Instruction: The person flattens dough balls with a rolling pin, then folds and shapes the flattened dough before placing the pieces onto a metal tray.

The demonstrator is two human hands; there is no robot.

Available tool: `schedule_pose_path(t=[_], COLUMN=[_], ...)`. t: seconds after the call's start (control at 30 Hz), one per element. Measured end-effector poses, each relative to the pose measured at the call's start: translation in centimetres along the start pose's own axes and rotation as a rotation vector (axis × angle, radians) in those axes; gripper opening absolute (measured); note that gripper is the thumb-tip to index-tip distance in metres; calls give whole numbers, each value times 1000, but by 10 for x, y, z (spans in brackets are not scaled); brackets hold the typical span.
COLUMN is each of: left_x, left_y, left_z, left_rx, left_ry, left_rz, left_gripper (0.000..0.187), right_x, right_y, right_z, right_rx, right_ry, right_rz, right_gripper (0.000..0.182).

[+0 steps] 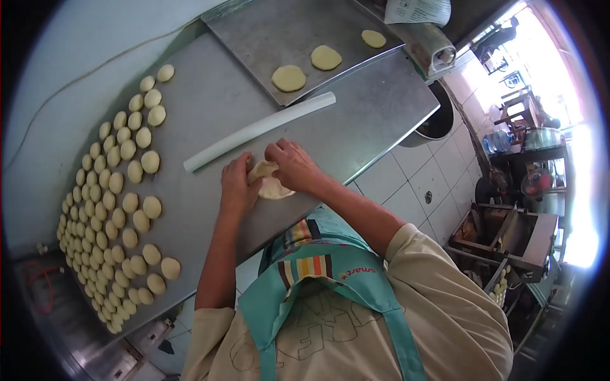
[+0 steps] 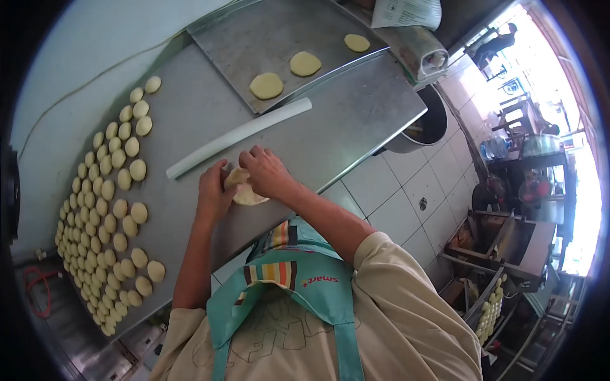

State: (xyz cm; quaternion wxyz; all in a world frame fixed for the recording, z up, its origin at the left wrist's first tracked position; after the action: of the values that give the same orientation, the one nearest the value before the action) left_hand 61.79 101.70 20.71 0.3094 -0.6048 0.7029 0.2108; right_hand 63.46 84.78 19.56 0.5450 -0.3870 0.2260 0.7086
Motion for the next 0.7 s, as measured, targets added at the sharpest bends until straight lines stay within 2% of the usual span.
schedule_pose_path(t=[0.07,0.17,0.2,0.27,0.3,0.37,0.5,0.67,0.7], left_x=[8,4,2,-4,-5,-17,-32,-41,-37], left_y=[-1,0,-1,2,0,0,-8,-50,-64], left_z=[-8,0,-1,2,-9,-19,-55,-128,-144], left_rx=[71,159,185,59,-8,-7,-15,-28,-37], left_ry=[-103,-141,-133,78,182,233,333,384,408], left_rz=[-3,32,49,122,159,210,260,271,261], left_gripper=[30,30,30,30,30,26,19,18,18], right_x=[-9,13,6,-13,-29,-46,-76,-139,-161], right_y=[4,-3,-4,2,5,5,3,-10,-18], right_z=[-7,-15,-9,-2,-6,-1,-4,-31,-41], right_rx=[89,68,1,-130,-96,-29,-36,38,-20], right_ry=[-55,18,-57,-209,-299,-479,-654,-908,-852], right_rz=[42,147,121,73,152,316,377,474,415], right_gripper=[29,22,21,19,19,19,21,26,26])
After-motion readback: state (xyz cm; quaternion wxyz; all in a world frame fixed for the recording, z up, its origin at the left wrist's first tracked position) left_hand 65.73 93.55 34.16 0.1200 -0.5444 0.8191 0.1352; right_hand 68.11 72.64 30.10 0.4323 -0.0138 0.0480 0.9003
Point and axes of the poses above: each hand's wrist, its own y-axis away from the middle knuckle, its own x-axis out of the palm, z = x × y, the point moved 5 cm from there along -y, towards the middle knuckle, and after that the axes turned 1 degree about x, right-handed, at the moved point
